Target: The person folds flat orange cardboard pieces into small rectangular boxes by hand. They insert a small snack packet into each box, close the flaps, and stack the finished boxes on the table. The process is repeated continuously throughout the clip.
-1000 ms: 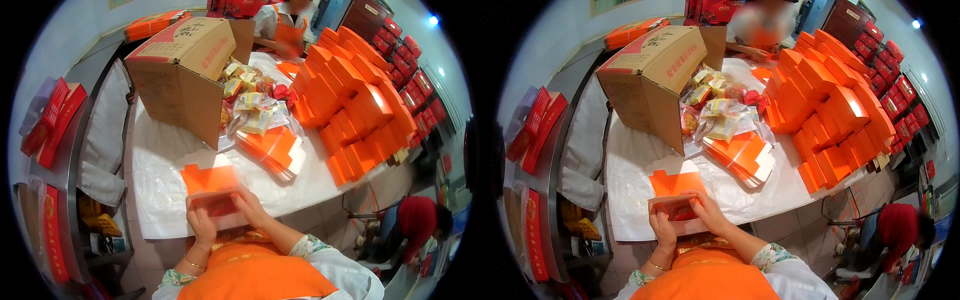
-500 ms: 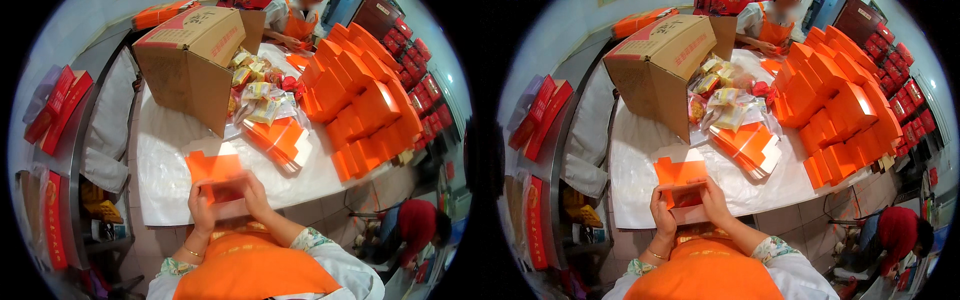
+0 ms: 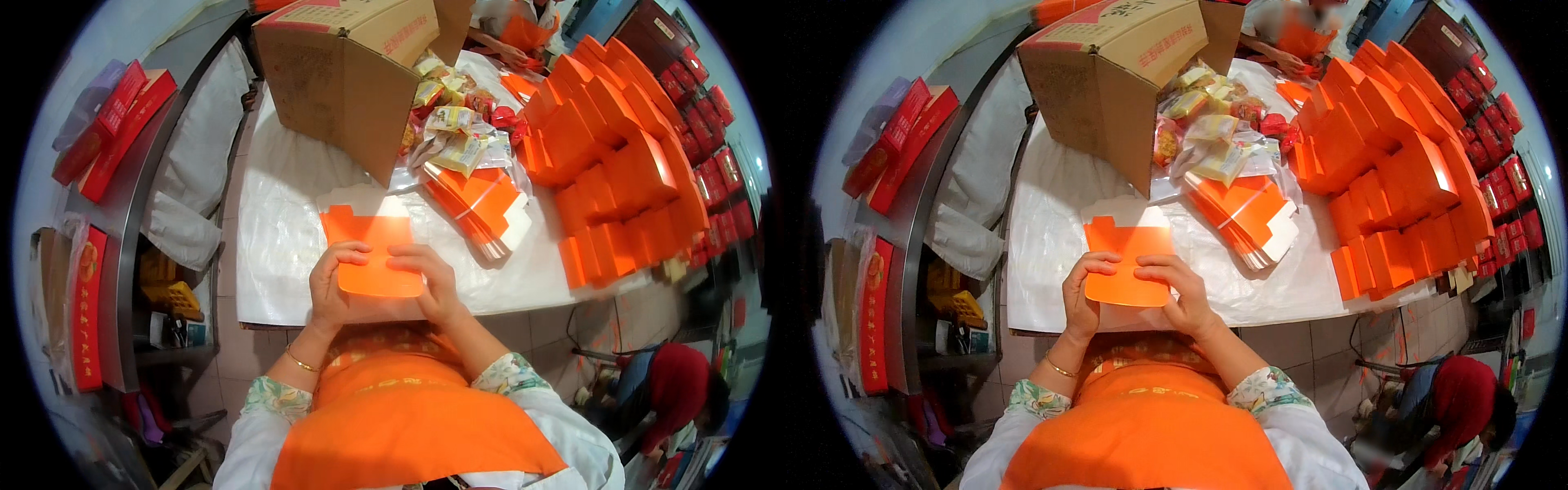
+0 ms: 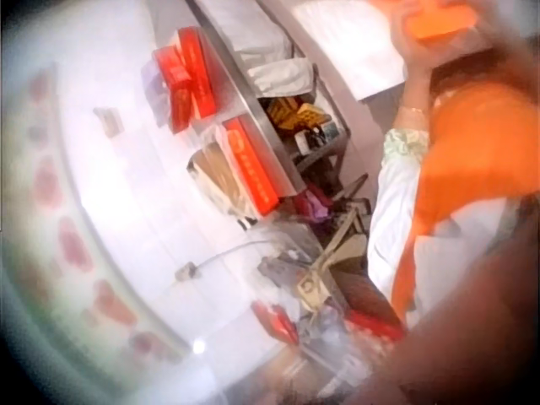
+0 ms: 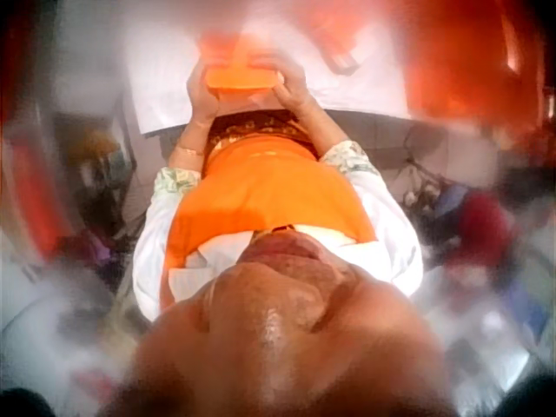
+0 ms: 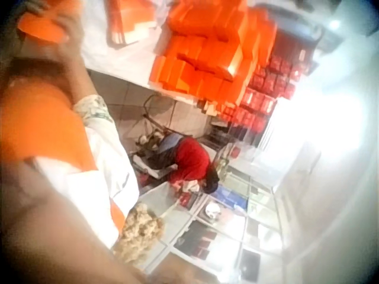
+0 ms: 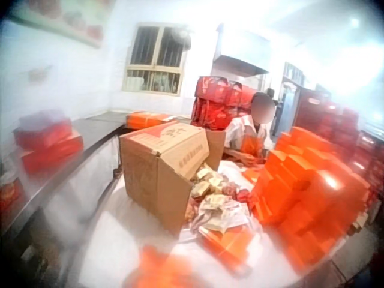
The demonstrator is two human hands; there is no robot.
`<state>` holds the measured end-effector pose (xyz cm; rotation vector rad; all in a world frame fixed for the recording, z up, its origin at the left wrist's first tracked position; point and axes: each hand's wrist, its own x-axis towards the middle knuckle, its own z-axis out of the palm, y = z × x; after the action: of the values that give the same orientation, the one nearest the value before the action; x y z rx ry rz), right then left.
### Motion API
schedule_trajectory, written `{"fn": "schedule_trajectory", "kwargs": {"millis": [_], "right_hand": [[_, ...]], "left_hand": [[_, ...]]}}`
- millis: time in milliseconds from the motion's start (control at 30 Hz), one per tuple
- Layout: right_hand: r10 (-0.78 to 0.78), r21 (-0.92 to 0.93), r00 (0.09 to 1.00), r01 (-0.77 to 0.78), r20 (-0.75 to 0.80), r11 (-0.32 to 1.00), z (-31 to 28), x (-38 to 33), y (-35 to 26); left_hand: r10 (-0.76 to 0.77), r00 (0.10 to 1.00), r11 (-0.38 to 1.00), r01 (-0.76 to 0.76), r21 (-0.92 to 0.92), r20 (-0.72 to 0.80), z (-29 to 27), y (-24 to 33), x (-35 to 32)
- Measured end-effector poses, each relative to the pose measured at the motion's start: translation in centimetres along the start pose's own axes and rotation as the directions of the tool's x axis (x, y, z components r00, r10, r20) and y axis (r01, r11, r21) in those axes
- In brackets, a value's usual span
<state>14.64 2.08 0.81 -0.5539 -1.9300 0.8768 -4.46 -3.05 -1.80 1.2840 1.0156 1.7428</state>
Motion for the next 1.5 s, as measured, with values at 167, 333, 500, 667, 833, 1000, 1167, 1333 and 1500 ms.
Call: {"fn": "schedule_trajectory", "kwargs": {"millis": [167,333,500,667,833,1000,1167,1333,1500], "right_hand": [[-0.117,-0.152,0.98,0.142,0.162,0.978,-1.4,0.8,-0.4],[-0.213,-0.348,0.931,0.313,0.296,0.884,-2.1,1.1,0.4],[-0.19,-0.391,0.924,0.318,0.332,0.864,-2.5,1.7,-0.2],[-0.151,-0.424,0.928,0.294,0.339,0.856,-2.1,1.8,-0.6],[-0.154,-0.482,0.942,0.288,0.3,0.828,-1.3,1.5,-0.8],[-0.2,-0.51,0.942,0.316,0.269,0.8,-1.9,0.7,0.3],[-0.219,-0.528,0.949,0.309,0.226,0.791,-2.1,-0.5,0.8],[-0.223,-0.578,0.954,0.297,0.198,0.76,-2.5,-0.9,0.8],[-0.176,-0.607,0.946,0.31,0.271,0.732,-1.5,0.7,-1.1]], "left_hand": [[0.092,0.978,0.983,-0.119,0.138,0.189,-1.6,0.1,0.6],[0.193,0.829,0.669,-0.503,0.547,0.525,-3.5,2.8,2.0],[0.138,0.708,0.6,-0.616,0.51,0.693,-4.2,3.4,3.0],[0.143,0.764,0.678,-0.538,0.501,0.629,-4.0,2.9,2.8],[0.168,0.771,0.665,-0.548,0.507,0.614,-3.9,2.3,2.6],[0.265,0.754,0.575,-0.624,0.529,0.601,-4.2,2.1,2.5],[0.256,0.75,0.527,-0.637,0.563,0.61,-4.7,2.5,2.1],[0.248,0.752,0.55,-0.628,0.55,0.611,-5.1,2.6,1.9],[0.202,0.785,0.641,-0.559,0.527,0.586,-4.9,2.2,1.4]]}}
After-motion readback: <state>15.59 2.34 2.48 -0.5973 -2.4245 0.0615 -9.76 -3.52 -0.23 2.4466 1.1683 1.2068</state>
